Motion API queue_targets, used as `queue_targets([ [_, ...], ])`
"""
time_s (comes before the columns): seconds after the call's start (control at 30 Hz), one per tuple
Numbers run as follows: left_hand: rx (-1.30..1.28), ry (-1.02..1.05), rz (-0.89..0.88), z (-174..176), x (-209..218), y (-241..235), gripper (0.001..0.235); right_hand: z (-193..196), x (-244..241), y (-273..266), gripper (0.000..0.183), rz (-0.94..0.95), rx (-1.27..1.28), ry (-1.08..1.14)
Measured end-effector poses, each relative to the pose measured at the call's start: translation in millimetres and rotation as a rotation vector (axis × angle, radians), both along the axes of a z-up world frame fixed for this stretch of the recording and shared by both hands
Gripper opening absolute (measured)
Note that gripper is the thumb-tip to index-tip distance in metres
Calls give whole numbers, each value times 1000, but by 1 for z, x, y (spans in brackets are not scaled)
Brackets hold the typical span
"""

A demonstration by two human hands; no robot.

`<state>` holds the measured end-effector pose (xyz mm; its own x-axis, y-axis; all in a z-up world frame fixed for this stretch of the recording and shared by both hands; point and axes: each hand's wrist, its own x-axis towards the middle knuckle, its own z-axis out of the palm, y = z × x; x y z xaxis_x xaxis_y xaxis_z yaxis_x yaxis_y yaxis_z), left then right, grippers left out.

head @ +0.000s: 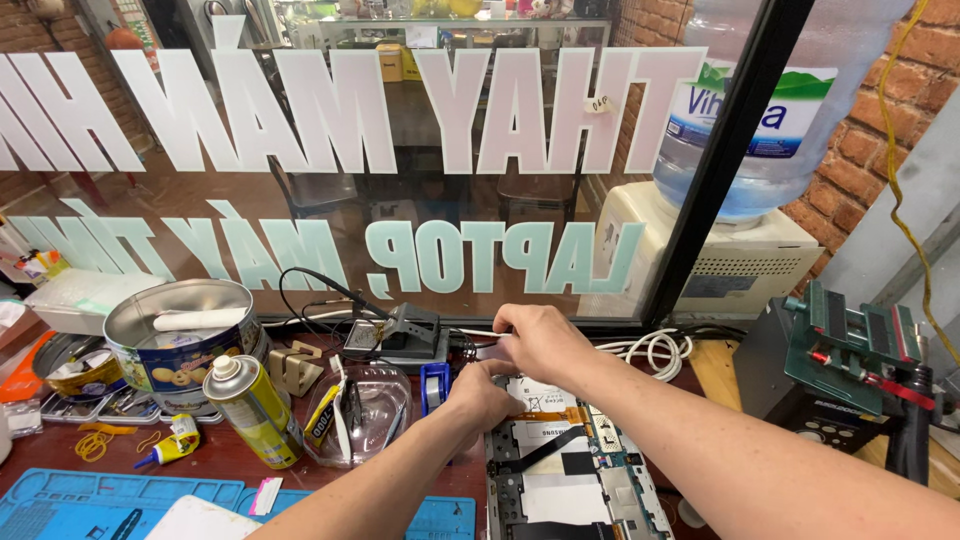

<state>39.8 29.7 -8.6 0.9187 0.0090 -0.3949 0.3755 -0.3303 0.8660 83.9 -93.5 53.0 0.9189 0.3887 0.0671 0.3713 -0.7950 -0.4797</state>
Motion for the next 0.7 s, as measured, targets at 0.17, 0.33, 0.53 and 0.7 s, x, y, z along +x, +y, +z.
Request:
queue_targets([
  [0.17, -20, -25, 4, -14, 3, 0, 65, -9, 4, -10, 31, -9, 84, 33],
  [0.33, -55, -55, 33, -23, 4, 2, 65, -10, 6, -16, 34, -34, 141, 187],
  [0.53, -28, -81, 29, -21, 1, 3, 59, -8, 3, -24, 39, -18, 309, 279],
  [0.7, -27, -101, 78, -24, 1, 3, 51, -14, 9, -31, 25, 10, 61, 119],
])
